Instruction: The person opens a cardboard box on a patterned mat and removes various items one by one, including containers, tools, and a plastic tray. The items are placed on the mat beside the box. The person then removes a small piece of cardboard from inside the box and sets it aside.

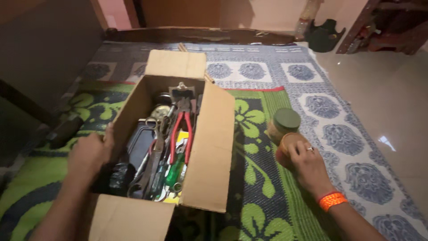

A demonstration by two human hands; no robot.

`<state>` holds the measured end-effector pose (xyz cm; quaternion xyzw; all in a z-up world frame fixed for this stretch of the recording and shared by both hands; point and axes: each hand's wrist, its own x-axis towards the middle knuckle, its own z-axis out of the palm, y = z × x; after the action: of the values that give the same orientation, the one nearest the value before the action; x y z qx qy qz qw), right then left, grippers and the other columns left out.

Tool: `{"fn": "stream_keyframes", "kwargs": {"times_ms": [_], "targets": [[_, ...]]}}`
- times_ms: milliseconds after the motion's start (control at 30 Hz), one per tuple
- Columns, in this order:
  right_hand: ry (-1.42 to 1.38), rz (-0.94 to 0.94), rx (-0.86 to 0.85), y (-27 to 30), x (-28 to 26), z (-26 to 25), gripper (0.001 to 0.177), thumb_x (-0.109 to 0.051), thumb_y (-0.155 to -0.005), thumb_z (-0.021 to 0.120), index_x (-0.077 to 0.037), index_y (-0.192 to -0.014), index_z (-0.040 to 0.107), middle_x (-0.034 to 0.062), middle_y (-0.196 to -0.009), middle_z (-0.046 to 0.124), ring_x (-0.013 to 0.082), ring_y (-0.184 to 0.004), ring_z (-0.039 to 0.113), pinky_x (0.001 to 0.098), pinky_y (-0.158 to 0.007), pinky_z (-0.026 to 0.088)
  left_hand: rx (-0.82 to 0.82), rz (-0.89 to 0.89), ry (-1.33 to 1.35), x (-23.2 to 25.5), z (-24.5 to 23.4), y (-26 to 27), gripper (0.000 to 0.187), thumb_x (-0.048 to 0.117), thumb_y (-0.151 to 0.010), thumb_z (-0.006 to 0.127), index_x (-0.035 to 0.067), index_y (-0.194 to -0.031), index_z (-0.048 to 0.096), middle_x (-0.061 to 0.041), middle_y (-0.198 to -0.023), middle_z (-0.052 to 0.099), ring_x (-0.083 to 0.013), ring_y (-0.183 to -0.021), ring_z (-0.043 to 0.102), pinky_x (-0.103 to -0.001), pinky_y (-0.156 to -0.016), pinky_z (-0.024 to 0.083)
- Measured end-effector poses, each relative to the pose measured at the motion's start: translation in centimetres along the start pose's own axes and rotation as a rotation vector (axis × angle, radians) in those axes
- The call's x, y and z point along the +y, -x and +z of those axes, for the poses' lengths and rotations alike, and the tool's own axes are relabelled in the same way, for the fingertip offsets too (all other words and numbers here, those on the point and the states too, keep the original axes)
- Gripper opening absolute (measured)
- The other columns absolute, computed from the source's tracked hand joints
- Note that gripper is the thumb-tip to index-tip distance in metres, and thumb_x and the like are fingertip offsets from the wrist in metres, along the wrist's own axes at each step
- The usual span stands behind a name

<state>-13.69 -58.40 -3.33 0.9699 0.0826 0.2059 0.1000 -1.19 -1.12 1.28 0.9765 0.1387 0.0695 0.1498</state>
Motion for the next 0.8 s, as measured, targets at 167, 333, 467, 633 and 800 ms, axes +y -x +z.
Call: {"fn": "stream_keyframes", "kwargs": {"times_ms": [167,333,467,633,800], "targets": [[-0.046,0.119,-0.052,-1.9,-1.1,-0.9,0.053,-0.015,-0.065,0.078,-0.009,-0.114,0.059,0.0122,-0.108,0.064,0.0349,-0.100,0.066,0.0474,-0.083,0.051,0.015,-0.006,-0.016,0.7,-0.4,0.7,0.084,0.068,-0.104,0.030,-0.001,-0.108,0.078,-0.035,-0.111,0.071,-0.0528,-0.108,0.068,-0.057,-0.100,0.052],[-0.241,0.348,-0.299,-6.1,-3.2,-5.6,0.040,-0.035,-0.074,0.084,-0.009,-0.099,0.068,0.0144,-0.100,0.071,0.0357,-0.093,0.071,0.0486,-0.081,0.054,-0.047,-0.055,0.028,1.2,-1.0,0.8,0.085,0.070,-0.102,0.028,0.000,-0.108,0.077,-0.034,-0.111,0.070,-0.0514,-0.109,0.067,-0.057,-0.099,0.051],[-0.526,0.303,-0.099,-10.0,-9.0,-9.1,0.036,-0.037,-0.083,0.076,-0.002,-0.092,0.070,0.0170,-0.088,0.074,0.0335,-0.079,0.074,0.0444,-0.072,0.057,-0.020,-0.049,0.059,1.2,-1.3,1.0,0.086,0.068,-0.103,0.027,-0.004,-0.108,0.075,-0.035,-0.111,0.069,-0.0519,-0.108,0.066,-0.057,-0.098,0.050],[-0.805,0.103,0.019,-12.6,-16.7,-13.3,0.031,-0.033,-0.086,0.072,-0.002,-0.085,0.074,0.0142,-0.081,0.076,0.0246,-0.072,0.075,0.0378,-0.067,0.058,-0.005,-0.044,0.095,1.4,-1.3,1.1,0.083,0.065,-0.104,0.030,-0.004,-0.103,0.077,-0.036,-0.108,0.069,-0.0517,-0.107,0.066,-0.057,-0.098,0.050],[-0.980,0.008,-0.052,-14.2,-22.2,-14.9,0.026,-0.026,-0.086,0.071,0.000,-0.087,0.072,0.0142,-0.081,0.075,0.0245,-0.071,0.075,0.0362,-0.068,0.058,0.013,-0.034,0.143,1.3,-1.5,1.3,0.079,0.063,-0.103,0.032,-0.002,-0.099,0.077,-0.035,-0.106,0.070,-0.0512,-0.106,0.067,-0.057,-0.098,0.050]]}}
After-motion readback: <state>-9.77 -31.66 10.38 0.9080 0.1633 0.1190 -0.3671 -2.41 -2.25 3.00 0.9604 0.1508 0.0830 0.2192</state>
